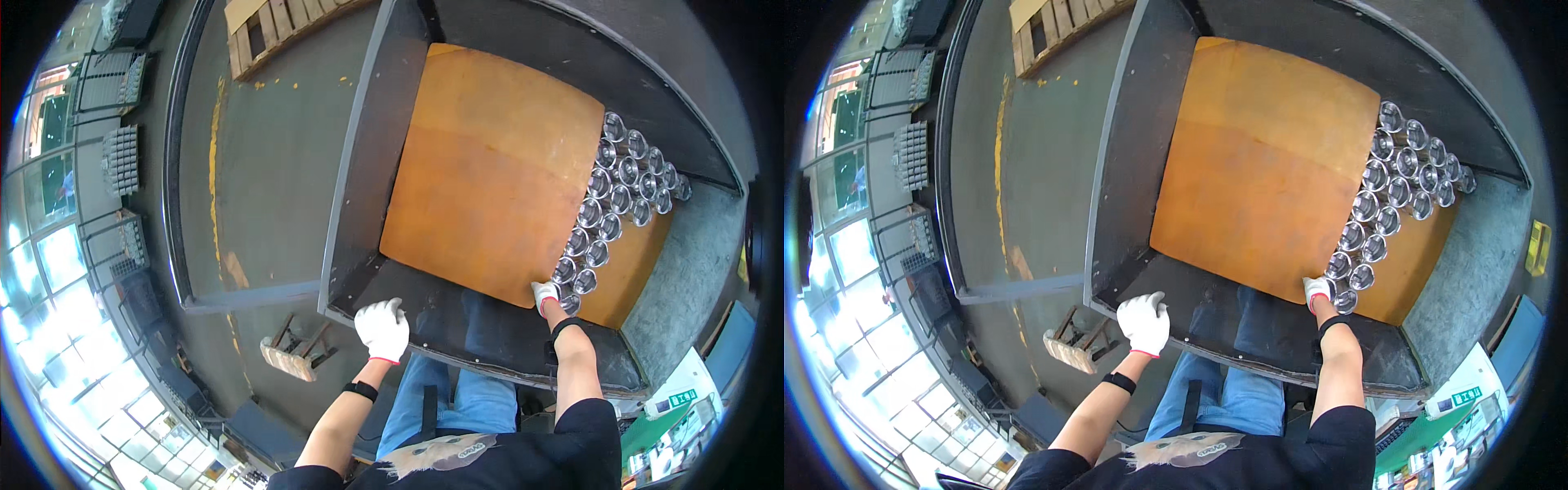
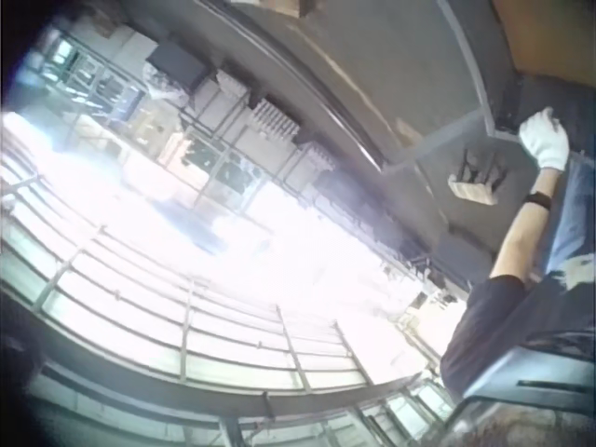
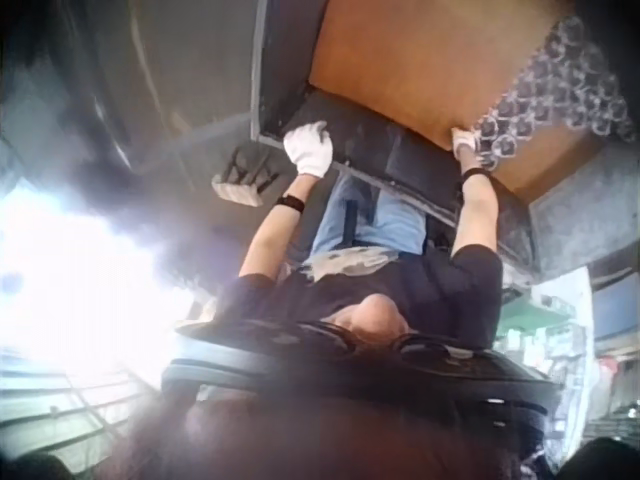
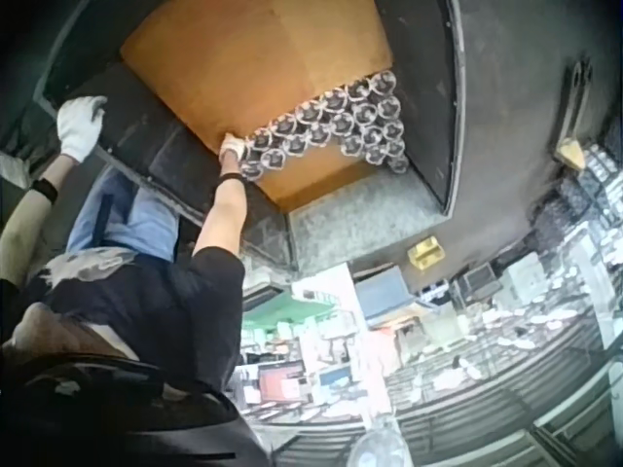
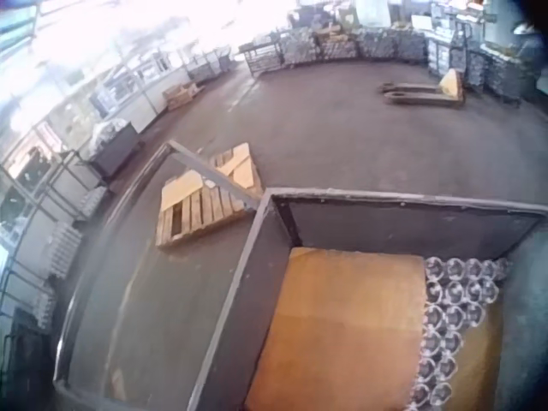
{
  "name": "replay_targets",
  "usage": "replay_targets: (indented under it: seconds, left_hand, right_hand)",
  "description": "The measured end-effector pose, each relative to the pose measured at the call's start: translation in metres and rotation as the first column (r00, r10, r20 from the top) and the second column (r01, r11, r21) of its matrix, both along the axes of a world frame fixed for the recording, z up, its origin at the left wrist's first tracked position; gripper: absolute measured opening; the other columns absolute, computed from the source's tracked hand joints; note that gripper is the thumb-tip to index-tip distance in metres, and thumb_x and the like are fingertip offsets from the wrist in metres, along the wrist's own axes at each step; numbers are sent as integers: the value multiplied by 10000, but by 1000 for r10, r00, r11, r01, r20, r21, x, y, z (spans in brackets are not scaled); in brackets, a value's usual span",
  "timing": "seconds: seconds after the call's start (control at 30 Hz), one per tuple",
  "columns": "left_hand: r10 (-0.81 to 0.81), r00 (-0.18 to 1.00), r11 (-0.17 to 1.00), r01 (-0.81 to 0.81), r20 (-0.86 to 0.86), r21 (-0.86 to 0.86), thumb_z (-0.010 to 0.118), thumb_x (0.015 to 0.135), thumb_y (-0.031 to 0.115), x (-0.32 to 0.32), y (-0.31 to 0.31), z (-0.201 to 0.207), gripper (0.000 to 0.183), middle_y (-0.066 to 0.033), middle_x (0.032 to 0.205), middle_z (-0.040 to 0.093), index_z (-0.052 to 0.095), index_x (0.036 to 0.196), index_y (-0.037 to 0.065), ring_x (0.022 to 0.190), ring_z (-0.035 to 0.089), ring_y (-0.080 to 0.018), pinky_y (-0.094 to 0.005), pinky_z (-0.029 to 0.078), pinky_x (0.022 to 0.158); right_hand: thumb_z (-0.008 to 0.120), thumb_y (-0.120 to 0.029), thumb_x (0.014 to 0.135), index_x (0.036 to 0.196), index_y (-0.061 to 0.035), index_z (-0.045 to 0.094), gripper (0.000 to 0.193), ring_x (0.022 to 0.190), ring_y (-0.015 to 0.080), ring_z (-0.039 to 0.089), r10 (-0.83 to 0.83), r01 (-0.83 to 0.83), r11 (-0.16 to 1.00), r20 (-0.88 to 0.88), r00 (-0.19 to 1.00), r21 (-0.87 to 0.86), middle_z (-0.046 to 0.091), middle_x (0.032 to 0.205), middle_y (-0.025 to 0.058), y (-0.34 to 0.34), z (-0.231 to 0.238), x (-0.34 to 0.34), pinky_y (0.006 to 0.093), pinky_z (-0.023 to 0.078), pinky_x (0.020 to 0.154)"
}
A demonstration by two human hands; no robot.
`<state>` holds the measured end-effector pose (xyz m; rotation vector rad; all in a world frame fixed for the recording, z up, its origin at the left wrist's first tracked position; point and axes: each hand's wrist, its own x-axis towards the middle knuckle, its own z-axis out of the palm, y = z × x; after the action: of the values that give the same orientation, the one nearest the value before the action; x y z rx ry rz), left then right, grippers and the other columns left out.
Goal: Arrange piston heads into a metal crate.
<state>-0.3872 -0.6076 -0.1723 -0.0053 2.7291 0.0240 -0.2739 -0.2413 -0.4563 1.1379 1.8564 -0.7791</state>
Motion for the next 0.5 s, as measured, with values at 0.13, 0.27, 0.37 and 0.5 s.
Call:
replay_targets:
  seconds: [0.13, 0.27, 0.37, 0.5]
  left_hand:
    - [-34, 999, 999, 34, 15, -7, 622, 797, 206, 4, -2, 3, 163, -61, 859, 700, 712, 927, 171, 852, 644, -263, -420, 442, 811]
    - [-83, 996, 997, 83, 45, 7, 617, 782, 209, 4, 1, 3, 176, -49, 868, 704, 714, 924, 172, 863, 648, -255, -417, 446, 822]
    - [-147, 988, 987, 143, 53, 67, 592, 803, 226, 4, -1, 1, 207, -51, 905, 707, 719, 960, 182, 892, 646, -257, -420, 444, 831]
    - [-206, 975, 979, 205, 81, 24, 558, 834, 255, 3, -10, 3, 223, -38, 944, 709, 720, 976, 198, 926, 641, -241, -413, 439, 838]
  right_hand:
    - [721, -321, 776, 1395, 23, 402, 777, 1157, 382, 581, 212, -209, 969, -14, 977, 132, 600, 1233, 266, -18, 67, -35, 373, 454, 987]
    - [640, -362, 815, 1389, -68, 431, 678, 1051, 385, 621, 514, -500, 858, -218, 830, 118, 623, 1175, 247, -22, 139, -65, 445, 489, 921]
    - [597, -364, 854, 1306, -83, 533, 536, 1022, 371, 633, 526, -551, 828, -478, 703, 100, 643, 1128, 231, -45, 184, -91, 447, 499, 897]
    - [576, -356, 869, 1214, -64, 592, 452, 1008, 354, 637, 432, -539, 842, -638, 637, 32, 666, 1096, 184, -100, 285, -104, 439, 500, 885]
